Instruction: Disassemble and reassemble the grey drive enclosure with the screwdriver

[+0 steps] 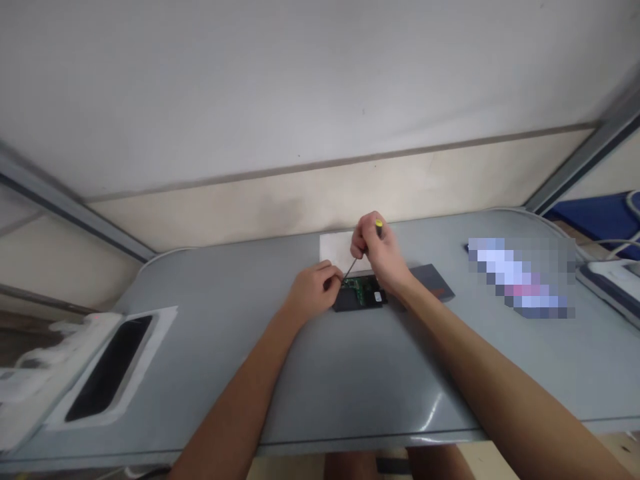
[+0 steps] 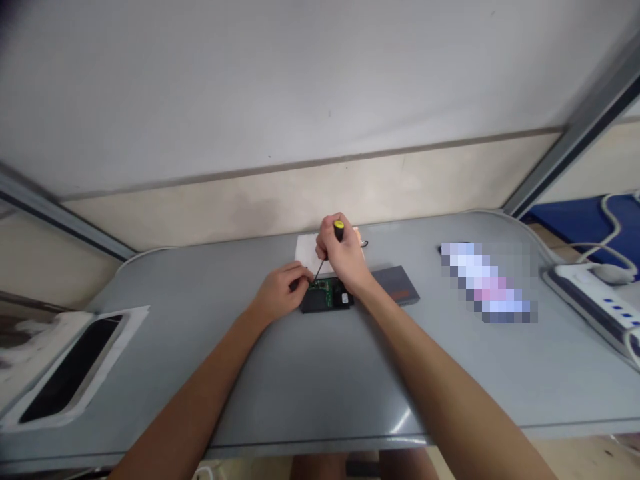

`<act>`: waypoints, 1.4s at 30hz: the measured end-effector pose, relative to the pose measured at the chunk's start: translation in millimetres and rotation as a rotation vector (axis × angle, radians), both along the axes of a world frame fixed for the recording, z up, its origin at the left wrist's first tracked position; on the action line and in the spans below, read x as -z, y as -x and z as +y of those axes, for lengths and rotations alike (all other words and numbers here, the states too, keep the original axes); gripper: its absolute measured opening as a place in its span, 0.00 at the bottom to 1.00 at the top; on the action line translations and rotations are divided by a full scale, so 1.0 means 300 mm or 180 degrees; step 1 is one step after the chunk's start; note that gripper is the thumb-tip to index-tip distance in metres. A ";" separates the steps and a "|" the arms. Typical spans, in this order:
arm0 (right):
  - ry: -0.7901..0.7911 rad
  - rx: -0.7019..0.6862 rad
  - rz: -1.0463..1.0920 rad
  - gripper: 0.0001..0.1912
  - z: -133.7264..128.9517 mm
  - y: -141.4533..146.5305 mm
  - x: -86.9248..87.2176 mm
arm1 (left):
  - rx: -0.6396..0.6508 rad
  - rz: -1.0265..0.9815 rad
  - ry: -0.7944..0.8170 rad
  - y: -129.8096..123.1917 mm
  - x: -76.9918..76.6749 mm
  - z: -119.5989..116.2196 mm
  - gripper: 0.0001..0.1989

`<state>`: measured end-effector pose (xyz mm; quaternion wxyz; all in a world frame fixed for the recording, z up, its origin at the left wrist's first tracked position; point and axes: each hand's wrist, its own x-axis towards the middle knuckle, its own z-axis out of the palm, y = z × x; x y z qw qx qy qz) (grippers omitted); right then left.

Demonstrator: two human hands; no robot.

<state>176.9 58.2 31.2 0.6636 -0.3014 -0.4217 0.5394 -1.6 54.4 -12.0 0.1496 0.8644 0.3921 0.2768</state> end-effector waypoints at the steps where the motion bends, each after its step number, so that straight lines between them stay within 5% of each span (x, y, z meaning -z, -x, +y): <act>1: 0.0025 -0.0103 0.0036 0.25 0.001 -0.002 -0.001 | -0.0009 0.0008 0.0001 0.000 0.000 0.000 0.11; 4: 0.0083 -0.0360 0.0133 0.24 0.002 -0.009 -0.004 | -0.0005 0.0007 -0.0005 0.002 0.002 0.000 0.12; 11: 0.0037 0.0048 0.0128 0.26 0.008 -0.009 0.010 | -0.0030 0.0010 0.0023 0.001 0.004 0.001 0.12; 16: 0.0175 -0.0303 0.0376 0.24 0.018 -0.017 0.011 | 0.0013 -0.0029 0.0007 0.001 -0.001 -0.002 0.12; 22: 0.0205 -0.0014 0.0389 0.27 0.023 -0.013 0.027 | -0.0008 0.0020 0.0075 0.000 -0.003 -0.005 0.12; 29: 0.0117 -0.0412 0.0319 0.23 -0.003 -0.022 -0.012 | 0.0029 -0.0051 0.0071 0.002 0.004 -0.004 0.12; 37: 0.0006 0.0164 -0.0053 0.28 0.007 0.005 0.022 | -0.0002 0.0054 0.0106 -0.002 -0.006 -0.006 0.12; 42: 0.0011 -0.0238 0.0234 0.24 0.009 0.002 0.006 | 0.0024 0.0062 0.0141 0.003 -0.006 -0.001 0.12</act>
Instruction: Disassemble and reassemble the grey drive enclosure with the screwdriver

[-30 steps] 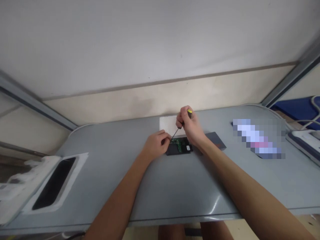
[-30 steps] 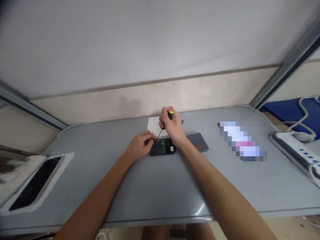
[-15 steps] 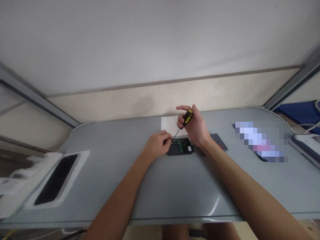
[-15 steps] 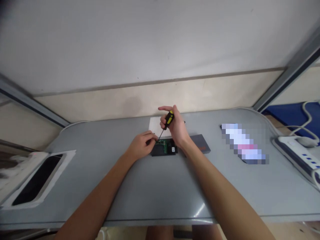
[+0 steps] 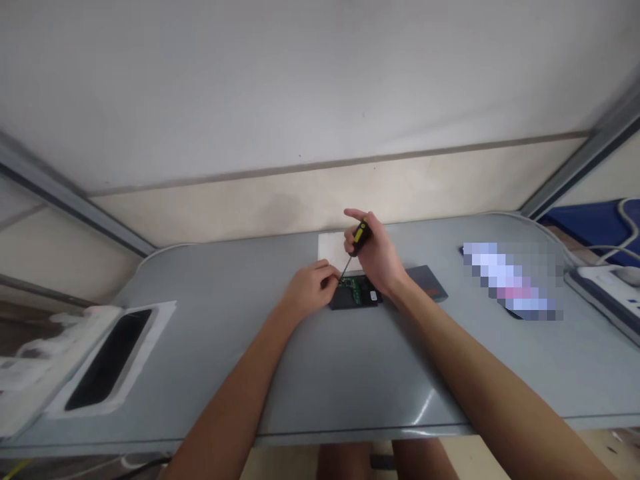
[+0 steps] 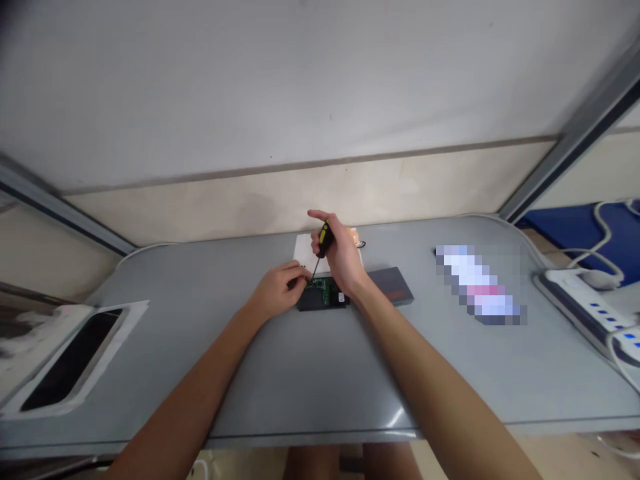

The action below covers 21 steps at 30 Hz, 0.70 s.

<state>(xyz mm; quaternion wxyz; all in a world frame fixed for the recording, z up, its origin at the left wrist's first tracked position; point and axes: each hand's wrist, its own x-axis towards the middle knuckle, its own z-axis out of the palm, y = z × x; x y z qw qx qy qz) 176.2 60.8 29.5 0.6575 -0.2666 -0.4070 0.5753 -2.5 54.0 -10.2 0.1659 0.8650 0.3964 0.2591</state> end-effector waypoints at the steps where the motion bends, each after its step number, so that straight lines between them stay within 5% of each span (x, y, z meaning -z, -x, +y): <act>1: 0.0002 0.0030 -0.0012 0.22 0.000 -0.003 -0.002 | 0.0007 -0.0002 0.0002 0.002 0.000 0.000 0.12; 8: -0.0126 0.0651 -0.0649 0.24 -0.004 -0.005 0.012 | -0.0003 0.0005 0.0097 0.010 -0.018 -0.033 0.11; 12: -0.0325 0.0626 -0.0935 0.23 -0.010 -0.003 0.013 | -0.0094 0.0041 0.0118 0.005 -0.022 -0.049 0.11; 21: -0.0115 0.0427 -0.0284 0.24 0.002 -0.002 0.019 | -0.0136 0.0036 0.0085 0.000 -0.014 -0.046 0.10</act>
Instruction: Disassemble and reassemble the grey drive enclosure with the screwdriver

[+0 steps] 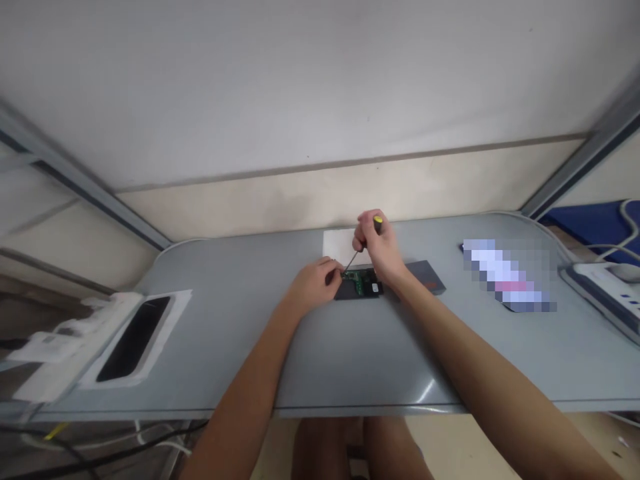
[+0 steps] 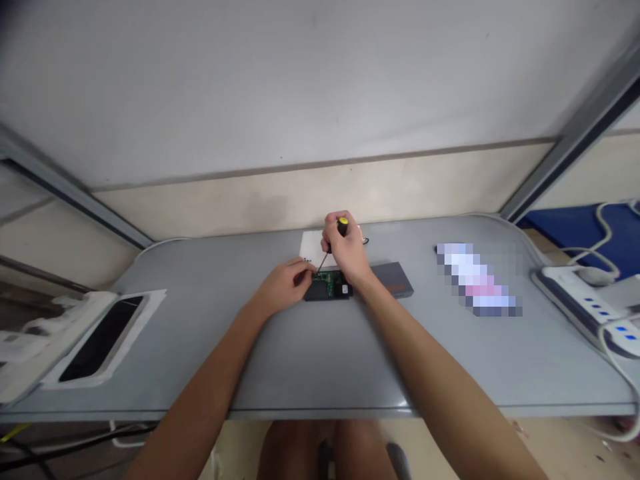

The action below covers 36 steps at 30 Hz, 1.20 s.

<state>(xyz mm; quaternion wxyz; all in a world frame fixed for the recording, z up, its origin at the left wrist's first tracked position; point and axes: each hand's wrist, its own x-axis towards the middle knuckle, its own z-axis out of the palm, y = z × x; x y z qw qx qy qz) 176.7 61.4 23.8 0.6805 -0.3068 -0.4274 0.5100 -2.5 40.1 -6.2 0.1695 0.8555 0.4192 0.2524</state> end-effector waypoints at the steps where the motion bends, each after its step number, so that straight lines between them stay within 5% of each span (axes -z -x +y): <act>1: 0.0022 -0.0127 0.0043 0.24 0.000 -0.001 -0.003 | 0.0002 -0.0001 0.0004 0.000 0.000 0.000 0.10; 6: 0.0153 -0.0512 0.0296 0.21 0.001 -0.004 -0.014 | 0.0011 -0.0009 -0.0041 0.001 -0.003 0.001 0.09; 12: 0.0042 0.0266 -0.0107 0.23 0.018 -0.008 0.017 | 0.0077 0.0002 0.0003 0.002 -0.006 0.007 0.11; 18: 0.0174 0.0031 -0.0267 0.24 0.025 -0.032 0.015 | 0.0099 0.0177 -0.0045 0.001 -0.020 0.011 0.12; 29: -0.0251 0.0618 -0.0991 0.21 0.018 -0.021 0.028 | 0.0080 0.0273 0.0076 0.000 -0.046 -0.003 0.12; 33: -0.0523 0.0880 -0.0716 0.18 -0.020 -0.040 -0.062 | 0.0039 0.0267 0.0340 0.013 -0.067 -0.021 0.11; 36: -0.0780 0.1215 -0.1027 0.14 -0.096 -0.101 -0.158 | 0.0130 0.0261 0.0587 0.031 -0.086 -0.035 0.27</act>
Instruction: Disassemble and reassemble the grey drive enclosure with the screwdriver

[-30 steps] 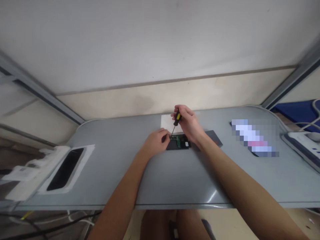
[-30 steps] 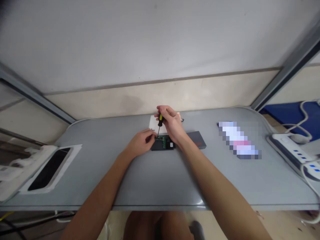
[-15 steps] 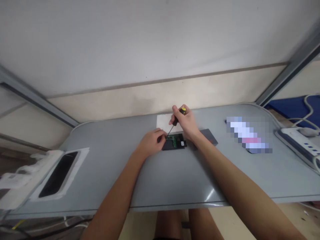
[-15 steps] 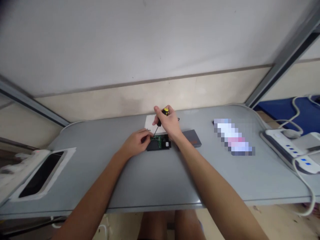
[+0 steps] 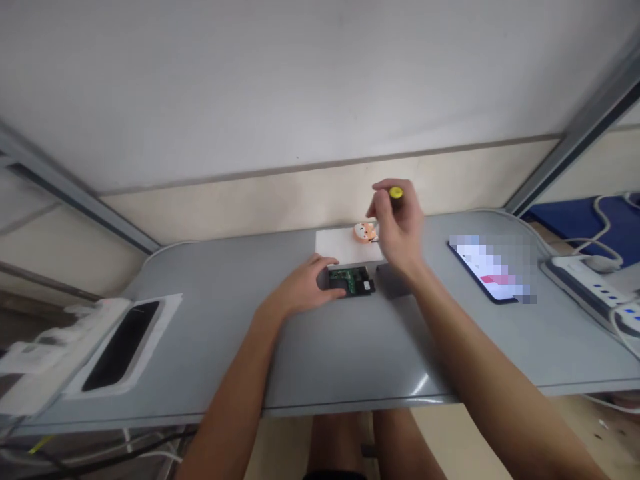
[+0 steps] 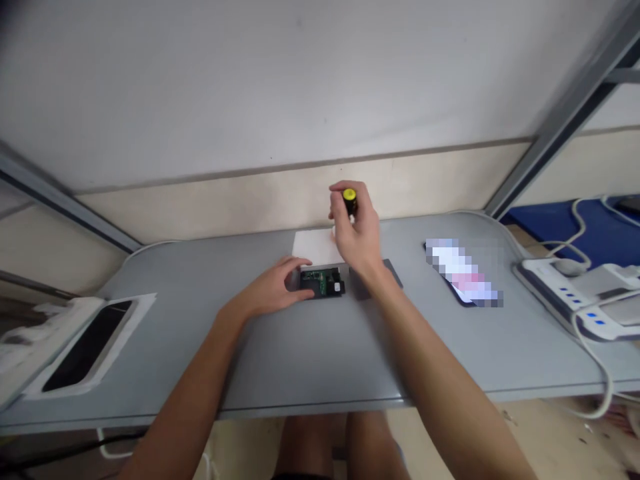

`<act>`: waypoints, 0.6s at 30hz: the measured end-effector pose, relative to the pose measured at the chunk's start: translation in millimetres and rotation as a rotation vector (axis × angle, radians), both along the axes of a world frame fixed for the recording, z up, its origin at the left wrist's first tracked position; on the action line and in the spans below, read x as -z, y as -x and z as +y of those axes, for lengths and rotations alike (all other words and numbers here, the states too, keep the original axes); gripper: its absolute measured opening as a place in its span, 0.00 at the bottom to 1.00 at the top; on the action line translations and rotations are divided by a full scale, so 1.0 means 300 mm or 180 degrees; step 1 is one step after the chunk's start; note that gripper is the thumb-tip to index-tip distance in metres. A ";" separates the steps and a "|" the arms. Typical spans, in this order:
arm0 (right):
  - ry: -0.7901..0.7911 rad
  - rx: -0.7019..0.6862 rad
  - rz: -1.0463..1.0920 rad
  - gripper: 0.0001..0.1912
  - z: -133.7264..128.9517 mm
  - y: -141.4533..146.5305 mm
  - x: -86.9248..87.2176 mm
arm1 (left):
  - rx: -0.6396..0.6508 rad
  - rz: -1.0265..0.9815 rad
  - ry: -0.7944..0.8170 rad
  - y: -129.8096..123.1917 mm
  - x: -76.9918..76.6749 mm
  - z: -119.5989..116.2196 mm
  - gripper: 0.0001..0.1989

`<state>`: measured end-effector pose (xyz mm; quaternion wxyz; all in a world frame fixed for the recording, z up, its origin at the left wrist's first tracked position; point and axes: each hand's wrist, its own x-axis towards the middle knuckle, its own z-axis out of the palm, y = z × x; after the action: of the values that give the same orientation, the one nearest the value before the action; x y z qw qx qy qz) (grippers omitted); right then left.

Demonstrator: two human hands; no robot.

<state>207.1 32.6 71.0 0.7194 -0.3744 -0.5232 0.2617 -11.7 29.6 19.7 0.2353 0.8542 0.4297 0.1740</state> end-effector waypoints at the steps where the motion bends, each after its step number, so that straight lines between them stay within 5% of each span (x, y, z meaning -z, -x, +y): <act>1: -0.0058 0.0117 -0.0203 0.13 -0.029 -0.031 -0.019 | 0.0077 0.0002 0.0064 0.006 -0.005 -0.003 0.31; 4: 0.0002 0.0271 -0.1316 0.12 -0.111 -0.147 -0.009 | 0.0271 0.0008 0.0174 0.018 -0.015 -0.008 0.33; 7: 0.0447 -0.0096 -0.2761 0.12 -0.176 -0.264 0.071 | 0.0370 -0.0043 0.0152 0.011 -0.014 -0.011 0.27; 9: 0.0594 -0.0236 -0.2992 0.09 -0.212 -0.317 0.115 | 0.0417 -0.0054 0.0008 -0.004 -0.008 -0.015 0.26; 12: 0.0703 -0.0121 -0.2058 0.10 -0.246 -0.331 0.114 | 0.0422 0.0037 -0.0293 -0.035 0.010 -0.022 0.26; 15: 0.0265 -0.0153 -0.0225 0.19 -0.235 -0.265 0.041 | 0.0449 0.0097 -0.0582 -0.067 0.035 -0.025 0.24; 18: 0.0271 -0.0444 0.0550 0.26 -0.172 -0.156 -0.031 | 0.0473 0.0019 -0.0802 -0.091 0.055 -0.023 0.23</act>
<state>254.0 -18.9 80.4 0.7253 -0.3433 -0.4725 0.3644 15.6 22.6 3.2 0.1372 0.9070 0.3407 0.2061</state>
